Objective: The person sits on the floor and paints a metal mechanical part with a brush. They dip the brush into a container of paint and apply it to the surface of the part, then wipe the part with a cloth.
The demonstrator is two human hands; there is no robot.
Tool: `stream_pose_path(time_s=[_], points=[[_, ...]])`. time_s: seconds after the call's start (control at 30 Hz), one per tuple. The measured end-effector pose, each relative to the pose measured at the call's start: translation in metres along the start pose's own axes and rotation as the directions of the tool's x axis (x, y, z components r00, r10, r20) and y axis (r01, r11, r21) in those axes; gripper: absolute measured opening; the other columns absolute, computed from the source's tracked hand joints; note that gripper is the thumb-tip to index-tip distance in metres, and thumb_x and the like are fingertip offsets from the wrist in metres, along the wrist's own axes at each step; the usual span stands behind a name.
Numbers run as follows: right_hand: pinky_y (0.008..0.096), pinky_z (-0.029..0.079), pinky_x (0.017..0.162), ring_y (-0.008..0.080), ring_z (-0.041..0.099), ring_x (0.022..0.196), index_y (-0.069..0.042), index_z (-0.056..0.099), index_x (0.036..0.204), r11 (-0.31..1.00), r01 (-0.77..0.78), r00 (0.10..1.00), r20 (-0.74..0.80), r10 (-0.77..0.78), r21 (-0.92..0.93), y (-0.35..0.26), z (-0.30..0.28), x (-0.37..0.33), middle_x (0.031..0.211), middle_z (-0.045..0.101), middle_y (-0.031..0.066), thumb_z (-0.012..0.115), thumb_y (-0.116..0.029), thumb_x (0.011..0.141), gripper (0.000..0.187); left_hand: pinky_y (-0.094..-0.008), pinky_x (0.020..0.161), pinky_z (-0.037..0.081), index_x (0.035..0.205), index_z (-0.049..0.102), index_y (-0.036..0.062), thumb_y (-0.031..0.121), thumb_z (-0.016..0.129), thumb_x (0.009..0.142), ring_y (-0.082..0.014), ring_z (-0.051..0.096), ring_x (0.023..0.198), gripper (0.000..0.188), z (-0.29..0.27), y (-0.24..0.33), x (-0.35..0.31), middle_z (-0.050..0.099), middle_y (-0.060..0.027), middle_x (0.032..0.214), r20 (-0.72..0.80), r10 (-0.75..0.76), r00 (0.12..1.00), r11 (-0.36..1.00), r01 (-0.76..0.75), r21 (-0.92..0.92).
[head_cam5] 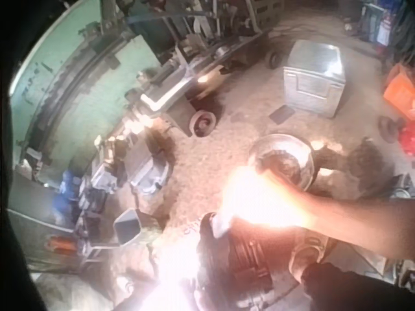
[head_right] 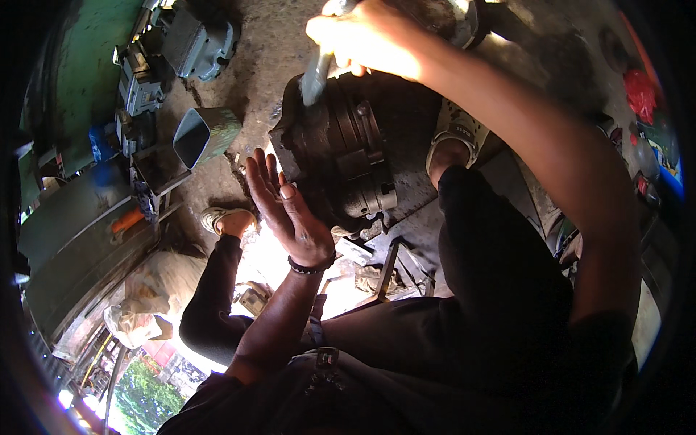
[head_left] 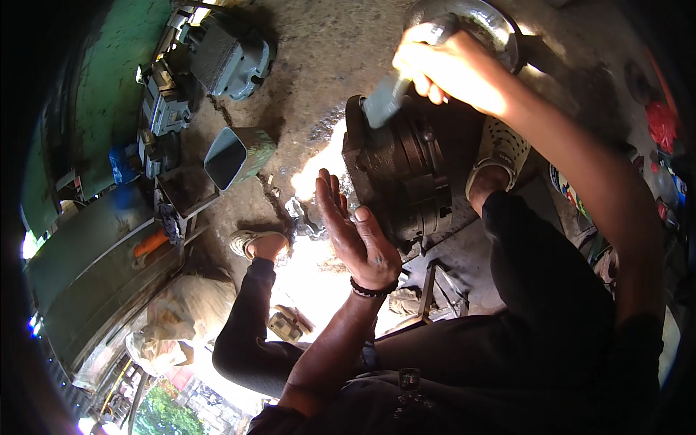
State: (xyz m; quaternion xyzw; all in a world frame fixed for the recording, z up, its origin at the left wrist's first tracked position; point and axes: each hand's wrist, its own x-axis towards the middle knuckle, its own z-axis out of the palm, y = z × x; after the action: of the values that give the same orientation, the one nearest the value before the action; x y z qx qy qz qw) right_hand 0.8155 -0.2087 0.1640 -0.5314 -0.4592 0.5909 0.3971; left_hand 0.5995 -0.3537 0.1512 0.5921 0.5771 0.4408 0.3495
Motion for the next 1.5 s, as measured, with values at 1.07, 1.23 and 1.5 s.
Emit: stream_pose_path(time_s=[1.07, 1.23, 1.5], points=[[0.0312, 0.051, 0.07, 0.0124, 0.057, 0.066, -0.005, 0.06, 0.083, 0.813, 0.271, 0.949, 0.0, -0.316, -0.516, 0.008, 0.025, 0.021, 0.073, 0.057, 0.0008, 0.064, -0.022, 0.088, 0.019, -0.046, 0.117, 0.028, 0.152, 0.024, -0.0076, 0.025, 0.043, 0.105, -0.0377, 0.036, 0.143, 0.06, -0.002, 0.0, 0.0, 0.033, -0.0268, 0.154, -0.036, 0.048, 0.998, 0.996, -0.045, 0.072], [0.0331, 0.051, 0.071, 0.0153, 0.057, 0.068, -0.004, 0.059, 0.082, 0.797, 0.263, 0.952, 0.012, -0.306, -0.544, 0.017, 0.026, 0.025, 0.072, 0.056, 0.0035, 0.065, -0.023, 0.087, 0.021, -0.0479, 0.117, 0.026, 0.153, 0.022, -0.0053, 0.029, 0.045, 0.105, -0.0376, 0.035, 0.143, 0.064, -0.001, -0.003, -0.002, 0.033, -0.0265, 0.155, -0.056, 0.02, 0.998, 1.0, -0.018, 0.023], [0.033, 0.05, 0.065, 0.0189, 0.06, 0.066, -0.005, 0.062, 0.081, 0.764, 0.4, 0.915, 0.179, -0.361, -0.506, 0.009, 0.019, 0.024, 0.076, 0.06, 0.0053, 0.064, -0.02, 0.086, 0.016, -0.0462, 0.117, 0.027, 0.151, 0.024, -0.0088, 0.024, 0.044, 0.105, -0.038, 0.035, 0.143, 0.06, -0.001, -0.005, -0.001, 0.033, -0.0281, 0.154, -0.063, 0.046, 0.997, 0.999, -0.046, 0.006]])
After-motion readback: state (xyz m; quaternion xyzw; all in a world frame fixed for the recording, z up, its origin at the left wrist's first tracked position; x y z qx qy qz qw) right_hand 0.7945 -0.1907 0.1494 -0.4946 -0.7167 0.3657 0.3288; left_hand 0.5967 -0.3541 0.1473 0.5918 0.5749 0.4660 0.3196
